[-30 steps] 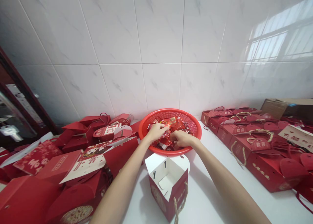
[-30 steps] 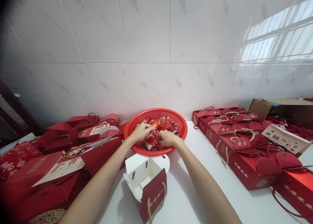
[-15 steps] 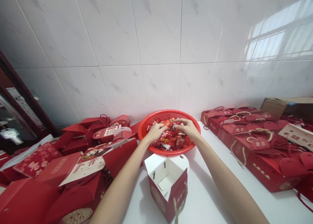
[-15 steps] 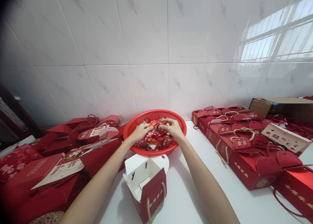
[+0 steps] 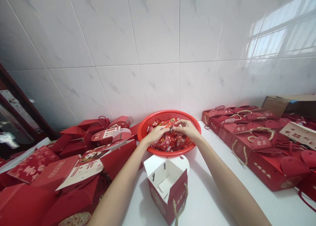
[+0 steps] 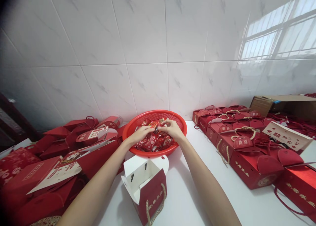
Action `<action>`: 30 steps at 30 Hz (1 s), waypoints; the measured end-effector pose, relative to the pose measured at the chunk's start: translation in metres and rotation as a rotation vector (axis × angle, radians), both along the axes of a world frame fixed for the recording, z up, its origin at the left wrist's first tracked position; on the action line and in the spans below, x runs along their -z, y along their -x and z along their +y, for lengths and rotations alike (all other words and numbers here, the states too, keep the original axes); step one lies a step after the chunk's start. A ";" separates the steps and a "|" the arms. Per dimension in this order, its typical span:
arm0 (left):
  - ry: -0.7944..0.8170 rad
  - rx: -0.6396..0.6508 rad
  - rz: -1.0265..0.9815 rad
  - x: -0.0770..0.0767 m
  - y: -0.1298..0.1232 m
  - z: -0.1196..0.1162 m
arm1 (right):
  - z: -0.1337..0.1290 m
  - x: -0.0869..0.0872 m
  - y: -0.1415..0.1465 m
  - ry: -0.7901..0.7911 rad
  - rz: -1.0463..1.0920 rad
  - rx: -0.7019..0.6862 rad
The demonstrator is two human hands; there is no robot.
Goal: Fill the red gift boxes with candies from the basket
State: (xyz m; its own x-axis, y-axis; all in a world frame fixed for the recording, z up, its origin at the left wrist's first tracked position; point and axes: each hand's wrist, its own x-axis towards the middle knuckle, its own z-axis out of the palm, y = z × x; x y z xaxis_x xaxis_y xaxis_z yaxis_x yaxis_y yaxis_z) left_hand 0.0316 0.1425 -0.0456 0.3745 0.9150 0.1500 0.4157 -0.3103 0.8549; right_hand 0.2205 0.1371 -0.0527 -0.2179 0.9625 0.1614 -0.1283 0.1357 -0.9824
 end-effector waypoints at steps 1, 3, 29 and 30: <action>0.008 0.030 0.007 0.000 0.000 0.000 | 0.000 0.000 0.000 0.000 -0.011 -0.004; 0.016 0.098 0.008 0.000 0.001 -0.001 | -0.001 -0.001 0.000 0.006 -0.025 -0.013; -0.063 -0.084 -0.084 0.003 0.003 0.003 | 0.004 0.000 -0.003 0.027 -0.063 0.154; -0.067 -0.099 -0.091 0.003 0.003 0.003 | 0.004 0.000 -0.002 0.003 -0.084 0.151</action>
State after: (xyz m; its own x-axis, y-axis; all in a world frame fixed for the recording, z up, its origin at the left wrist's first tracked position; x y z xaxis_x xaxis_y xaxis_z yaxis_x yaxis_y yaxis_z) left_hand 0.0286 0.1459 -0.0488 0.2647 0.9336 0.2414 0.3688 -0.3293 0.8692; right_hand 0.2229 0.1410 -0.0528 -0.0833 0.9858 0.1462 -0.0238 0.1447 -0.9892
